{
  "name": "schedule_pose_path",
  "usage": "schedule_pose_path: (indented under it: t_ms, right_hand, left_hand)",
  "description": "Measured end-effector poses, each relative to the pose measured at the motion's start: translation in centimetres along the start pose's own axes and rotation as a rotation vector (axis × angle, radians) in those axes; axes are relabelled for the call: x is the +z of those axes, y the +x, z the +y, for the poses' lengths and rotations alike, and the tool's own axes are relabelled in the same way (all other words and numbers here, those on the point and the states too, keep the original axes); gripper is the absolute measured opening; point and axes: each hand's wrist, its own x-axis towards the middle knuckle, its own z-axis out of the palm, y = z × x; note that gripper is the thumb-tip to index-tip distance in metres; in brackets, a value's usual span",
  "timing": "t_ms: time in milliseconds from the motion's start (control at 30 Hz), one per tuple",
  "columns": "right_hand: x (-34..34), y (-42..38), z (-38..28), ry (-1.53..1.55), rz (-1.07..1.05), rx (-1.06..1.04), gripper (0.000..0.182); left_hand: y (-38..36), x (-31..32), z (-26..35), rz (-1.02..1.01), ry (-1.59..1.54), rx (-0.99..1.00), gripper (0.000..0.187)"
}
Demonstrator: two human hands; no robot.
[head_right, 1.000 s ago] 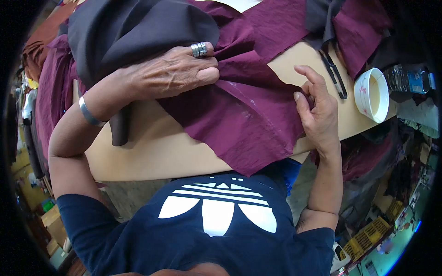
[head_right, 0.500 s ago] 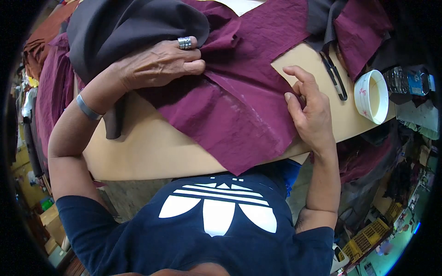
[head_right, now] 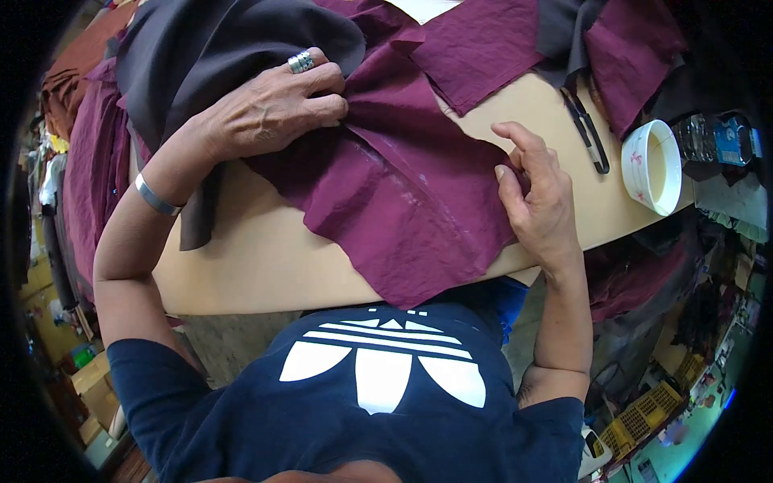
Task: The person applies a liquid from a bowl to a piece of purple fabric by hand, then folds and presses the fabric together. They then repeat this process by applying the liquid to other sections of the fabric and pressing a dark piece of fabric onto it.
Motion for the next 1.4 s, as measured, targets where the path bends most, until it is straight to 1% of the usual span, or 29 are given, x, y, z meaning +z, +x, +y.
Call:
schedule_pose_path:
  t_ms: [33, 100, 133, 200, 233, 267, 367, 400, 433, 467, 500, 567, 600, 700, 733, 833, 867, 900, 967, 1000, 1100, 1133, 1233, 1267, 1367, 1400]
  right_hand:
    - [0.0, 0.0, 0.0, -0.008, -0.003, -0.003, 0.047]
    - [-0.1, 0.1, 0.1, -0.026, -0.010, -0.014, 0.047]
    - [-0.2, 0.1, -0.1, 0.006, -0.032, 0.034, 0.048]
    - [-0.7, 0.0, -0.2, 0.068, -0.071, 0.130, 0.049]
    - [-0.5, -0.1, -0.1, 0.050, -0.052, 0.090, 0.049]
    - [-0.2, -0.1, 0.1, 0.030, -0.033, 0.048, 0.050]
    - [0.3, -0.1, 0.4, -0.022, 0.011, -0.044, 0.051]
    - [0.5, 0.0, 0.4, -0.037, 0.023, -0.070, 0.051]
    - [0.8, 0.0, 0.3, -0.025, 0.041, -0.091, 0.050]
    - [1.1, 0.1, 0.2, -0.015, 0.060, -0.111, 0.049]
    - [1.1, 0.2, 0.2, -0.007, 0.081, -0.133, 0.048]
    - [1.0, 0.3, 0.2, -0.036, 0.101, -0.164, 0.048]
    - [1.0, 0.4, 0.3, -0.047, 0.106, -0.171, 0.048]
    - [1.1, 0.6, 0.4, -0.080, 0.100, -0.178, 0.047]
    - [1.2, 0.7, 0.4, -0.094, 0.089, -0.176, 0.048]
    - [1.1, 1.1, -0.5, -0.228, 0.035, -0.173, 0.054]
    - [0.9, 1.4, -0.8, -0.318, 0.025, -0.185, 0.058]
    - [0.8, 1.6, -1.1, -0.409, 0.017, -0.194, 0.063]
    - [1.0, 2.7, -1.9, -0.516, 0.098, -0.322, 0.067]
    - [1.3, 3.3, -2.4, -0.569, 0.138, -0.384, 0.070]
    - [2.5, 5.0, -3.7, -0.324, 0.123, -0.416, 0.070]
    - [3.6, 5.6, -3.9, -0.178, 0.149, -0.370, 0.070]
    - [4.9, 6.9, -3.4, -0.023, 0.093, -0.351, 0.069]
    - [5.6, 7.4, -2.6, 0.022, 0.130, -0.406, 0.067]
    - [6.1, 7.6, -1.6, 0.057, 0.116, -0.428, 0.067]
    - [6.1, 7.5, -1.6, 0.063, 0.111, -0.432, 0.066]
  left_hand:
    - [0.1, -0.1, 0.1, -0.003, -0.009, -0.006, 0.007]
    - [-0.2, 0.1, -0.5, 0.003, 0.035, 0.067, 0.006]
    - [-0.5, 0.1, -0.7, 0.006, 0.058, 0.104, 0.006]
    - [-0.9, -0.1, -0.8, 0.001, 0.023, 0.052, 0.005]
    - [-0.8, -0.3, -0.7, -0.002, 0.003, 0.029, 0.005]
    - [-0.7, -0.9, -0.5, -0.053, -0.087, -0.054, 0.008]
    - [0.8, -1.5, 0.1, 0.116, 0.048, -0.185, 0.017]
    - [1.6, -1.8, 0.3, 0.097, 0.158, -0.224, 0.024]
    - [2.0, -0.7, -0.5, 0.239, 0.331, -0.133, 0.026]
    - [2.1, 0.9, -1.8, 0.334, 0.443, -0.088, 0.029]
    - [2.5, 1.2, -2.1, 0.431, 0.557, -0.042, 0.032]
    - [1.7, 1.0, -2.3, 0.098, 0.327, -0.353, 0.026]
    - [1.4, 0.4, -1.9, 0.090, 0.326, -0.412, 0.025]
    - [0.3, -0.6, -0.8, -0.190, 0.465, -0.644, 0.025]
    - [-0.5, -0.6, -1.1, -0.192, 0.437, -0.697, 0.024]
    - [-1.8, -0.9, -0.1, 0.128, 0.280, -0.750, 0.026]
    - [-2.4, -0.5, -0.3, 0.302, 0.251, -0.645, 0.027]
    - [-2.4, -0.8, -0.1, 0.374, 0.247, -0.561, 0.026]
    - [-2.1, -2.0, 0.8, 0.516, 0.237, -0.388, 0.028]
    - [-1.8, -2.7, 2.1, 0.486, 0.204, -0.359, 0.031]
    - [-1.6, -2.3, 3.7, 0.352, 0.182, -0.285, 0.029]
    - [-1.4, -1.9, 3.8, 0.382, 0.208, -0.284, 0.027]
    - [-2.2, -0.4, 3.1, 0.317, 0.198, -0.319, 0.024]
    - [-2.4, 0.0, 2.8, 0.301, 0.152, -0.327, 0.015]
    - [-3.2, 0.4, 2.5, 0.364, 0.110, -0.363, 0.010]
    - [-3.2, 0.3, 2.7, 0.470, 0.118, -0.381, 0.010]
